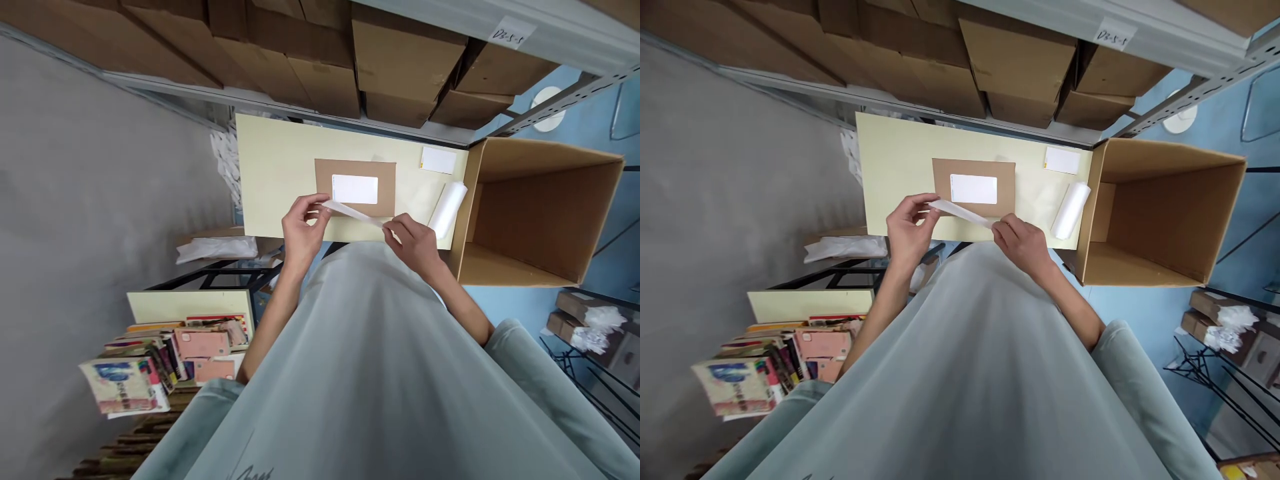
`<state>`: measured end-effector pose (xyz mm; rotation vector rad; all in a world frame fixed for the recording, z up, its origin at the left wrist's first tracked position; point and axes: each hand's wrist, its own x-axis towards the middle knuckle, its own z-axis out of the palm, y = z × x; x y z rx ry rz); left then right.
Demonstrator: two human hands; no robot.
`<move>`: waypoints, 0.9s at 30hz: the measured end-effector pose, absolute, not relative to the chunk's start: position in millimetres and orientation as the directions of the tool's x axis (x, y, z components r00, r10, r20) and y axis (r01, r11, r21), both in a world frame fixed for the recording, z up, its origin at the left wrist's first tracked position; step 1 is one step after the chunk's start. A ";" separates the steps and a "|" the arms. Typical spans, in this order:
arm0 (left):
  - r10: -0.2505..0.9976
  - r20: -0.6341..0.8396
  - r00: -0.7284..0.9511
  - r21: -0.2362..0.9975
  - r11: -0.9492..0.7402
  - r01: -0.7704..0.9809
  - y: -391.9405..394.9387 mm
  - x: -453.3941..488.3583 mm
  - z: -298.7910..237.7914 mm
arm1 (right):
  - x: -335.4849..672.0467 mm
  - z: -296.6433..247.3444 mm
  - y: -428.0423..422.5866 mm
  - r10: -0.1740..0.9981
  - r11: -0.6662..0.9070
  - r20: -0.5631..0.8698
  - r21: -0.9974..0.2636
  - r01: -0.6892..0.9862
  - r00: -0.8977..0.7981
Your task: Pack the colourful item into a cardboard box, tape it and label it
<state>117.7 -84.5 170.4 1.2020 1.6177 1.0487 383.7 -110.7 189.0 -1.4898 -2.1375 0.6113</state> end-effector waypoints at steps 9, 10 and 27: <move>0.993 -0.120 0.019 0.942 0.108 0.317 -71.2 81.6 165.6 | 384.2 203.8 -89.4 0.950 0.173 -0.020 -0.794 0.583 -0.310; 0.991 -0.123 0.042 0.939 0.103 0.327 -67.7 77.8 160.7 | 384.1 195.5 -80.0 0.951 0.141 -0.046 -0.817 0.559 -0.307; 0.985 -0.164 0.059 0.929 0.134 0.346 5.6 74.5 55.4 | 380.6 80.9 16.5 0.954 -0.088 -0.226 -0.839 0.537 -0.197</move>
